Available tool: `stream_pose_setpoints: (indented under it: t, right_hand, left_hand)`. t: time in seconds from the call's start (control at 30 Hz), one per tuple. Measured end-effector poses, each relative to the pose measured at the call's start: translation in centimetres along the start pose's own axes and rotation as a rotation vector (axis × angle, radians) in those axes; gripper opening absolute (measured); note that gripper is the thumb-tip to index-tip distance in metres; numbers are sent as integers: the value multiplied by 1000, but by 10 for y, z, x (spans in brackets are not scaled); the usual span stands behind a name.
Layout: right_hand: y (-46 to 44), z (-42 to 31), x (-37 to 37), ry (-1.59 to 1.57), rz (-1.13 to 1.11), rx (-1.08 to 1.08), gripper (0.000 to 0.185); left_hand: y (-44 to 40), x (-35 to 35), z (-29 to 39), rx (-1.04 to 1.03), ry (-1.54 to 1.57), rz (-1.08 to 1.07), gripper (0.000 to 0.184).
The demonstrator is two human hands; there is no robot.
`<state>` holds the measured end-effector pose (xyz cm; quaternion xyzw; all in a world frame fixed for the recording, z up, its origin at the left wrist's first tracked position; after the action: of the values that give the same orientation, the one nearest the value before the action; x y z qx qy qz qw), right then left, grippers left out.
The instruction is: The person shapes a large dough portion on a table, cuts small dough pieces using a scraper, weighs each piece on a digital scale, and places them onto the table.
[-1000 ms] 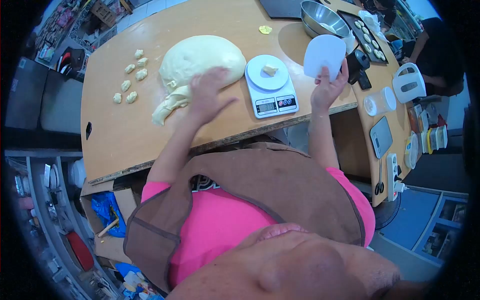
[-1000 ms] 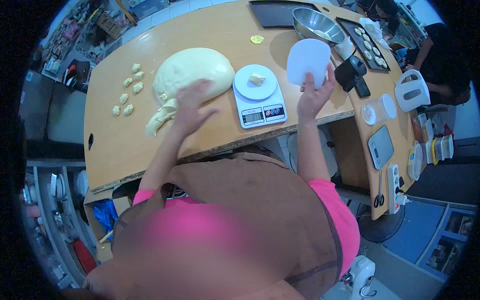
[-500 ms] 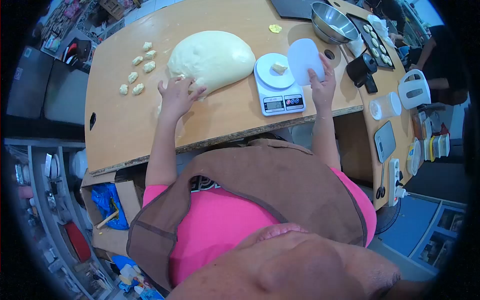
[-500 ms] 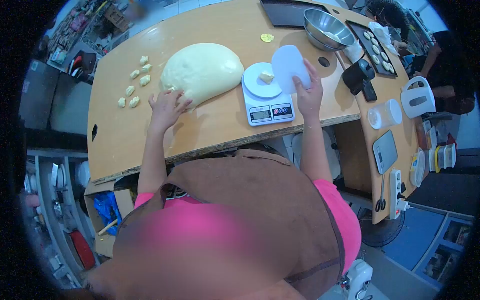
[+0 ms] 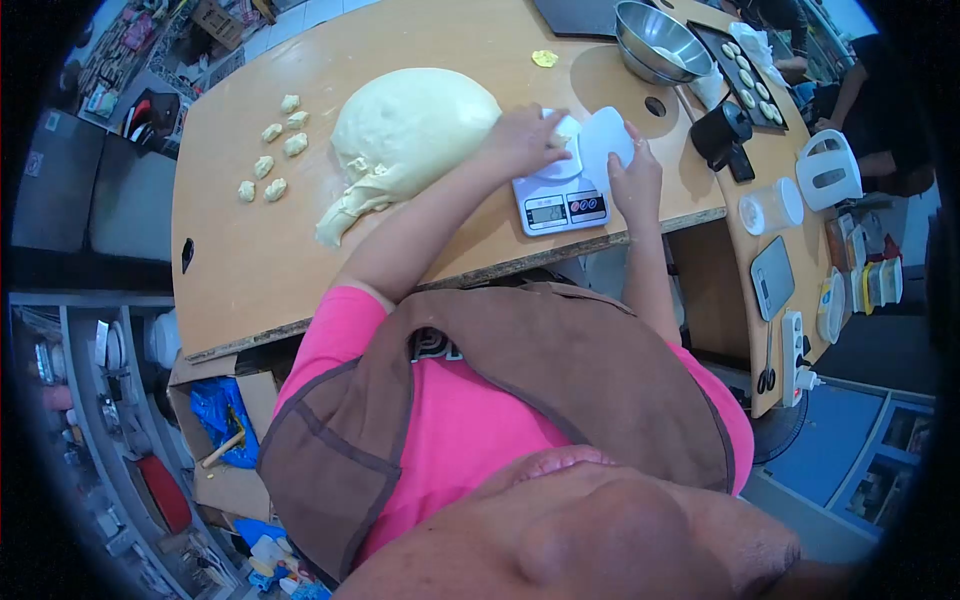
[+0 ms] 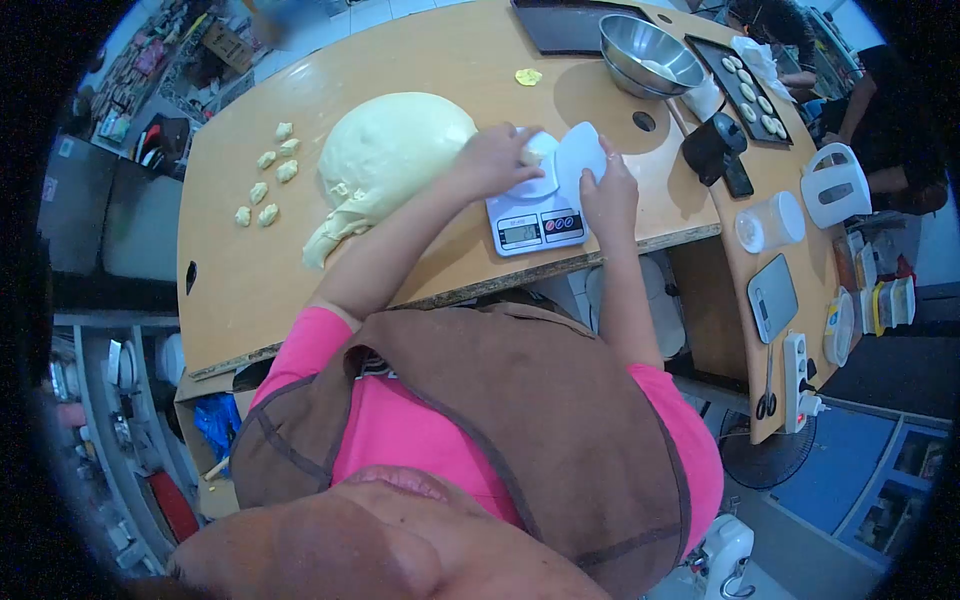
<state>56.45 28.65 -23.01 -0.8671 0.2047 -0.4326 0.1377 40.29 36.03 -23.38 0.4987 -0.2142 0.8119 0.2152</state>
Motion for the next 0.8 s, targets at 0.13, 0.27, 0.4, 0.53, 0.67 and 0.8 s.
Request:
stream_pose_setpoints:
  t: [0.13,0.27,0.4,0.53,0.67,0.8]
  right_hand:
    - [3,-16,4,16,6,71,50]
    - [-2,-7,1,20,-24,124,51]
    - [-1,-11,4,-60,-48,44,51]
    - [-4,-4,3,-142,-62,57,51]
    - [-7,-1,-2,-246,-41,73,52]
    - [-9,-23,3,-326,18,88,52]
  left_hand:
    - [-26,-34,-6,-103,-9,-7,42]
    - [-5,43,-18,-123,488,271,42]
    - [30,117,-120,-19,660,588,74]
    - [90,196,-302,374,443,917,60]
    - [160,232,-470,792,-166,739,55]
    - [184,162,-530,1093,-361,178,65]
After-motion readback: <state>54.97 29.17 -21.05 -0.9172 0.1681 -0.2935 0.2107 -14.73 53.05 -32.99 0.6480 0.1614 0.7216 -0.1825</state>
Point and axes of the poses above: each hand's wrist, its own y-axis away from the middle knuckle, its own x-axis out of the back of the hand, z = x × y, the point moved 8 cm from there along -y, towards the middle knuckle, and after that the axes turned 5 degrees about x, right-handed, at the moved point
